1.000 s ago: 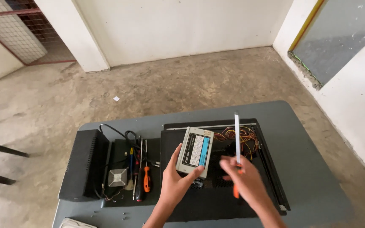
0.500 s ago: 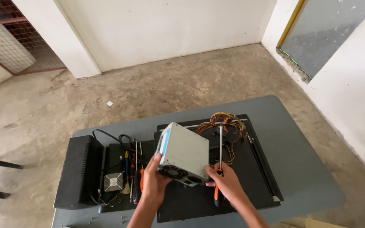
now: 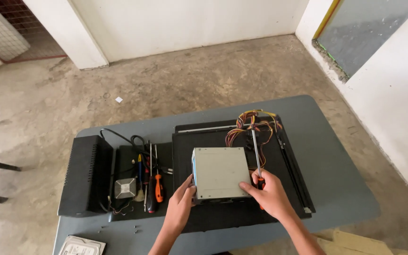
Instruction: Disassembling a computer by removing the CPU cooler and other internal components using a screwdriver.
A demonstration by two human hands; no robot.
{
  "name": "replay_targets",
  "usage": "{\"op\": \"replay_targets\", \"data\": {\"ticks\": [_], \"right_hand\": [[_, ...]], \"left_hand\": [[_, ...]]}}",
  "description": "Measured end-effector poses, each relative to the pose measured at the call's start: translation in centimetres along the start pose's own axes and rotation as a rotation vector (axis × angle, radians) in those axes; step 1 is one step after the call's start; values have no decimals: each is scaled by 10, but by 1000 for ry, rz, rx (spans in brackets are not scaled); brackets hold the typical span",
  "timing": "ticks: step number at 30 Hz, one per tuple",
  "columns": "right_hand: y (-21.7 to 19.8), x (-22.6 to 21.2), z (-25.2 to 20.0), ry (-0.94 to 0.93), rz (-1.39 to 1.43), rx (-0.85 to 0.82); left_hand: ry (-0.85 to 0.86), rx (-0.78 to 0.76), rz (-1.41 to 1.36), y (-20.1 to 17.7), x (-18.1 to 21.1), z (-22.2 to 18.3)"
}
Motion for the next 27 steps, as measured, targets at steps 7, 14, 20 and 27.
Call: {"op": "replay_targets", "data": {"ticks": [7,14,20,27], "right_hand": [[0,5,-4,62,-9,-11],[-44,-18,-22,332,-143,-29],[-101,-59,-28,150,-519,-11],[-152,-160,-43,101,-1040,-14]], "left_hand": [[45,4,150,-12,8,10],[368,127,520,-38,70,30],[655,75,780,-14,102,64],[516,18,625,-18,103,65]]}}
Point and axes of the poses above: each hand's wrist, its own z-axis towards the middle knuckle, its own y-axis out of the palm, x = y × z, the point moved 10 cm from there along z, towards the middle knuckle, and after that the axes turned 7 degrees about -x, right-handed, at the moved point
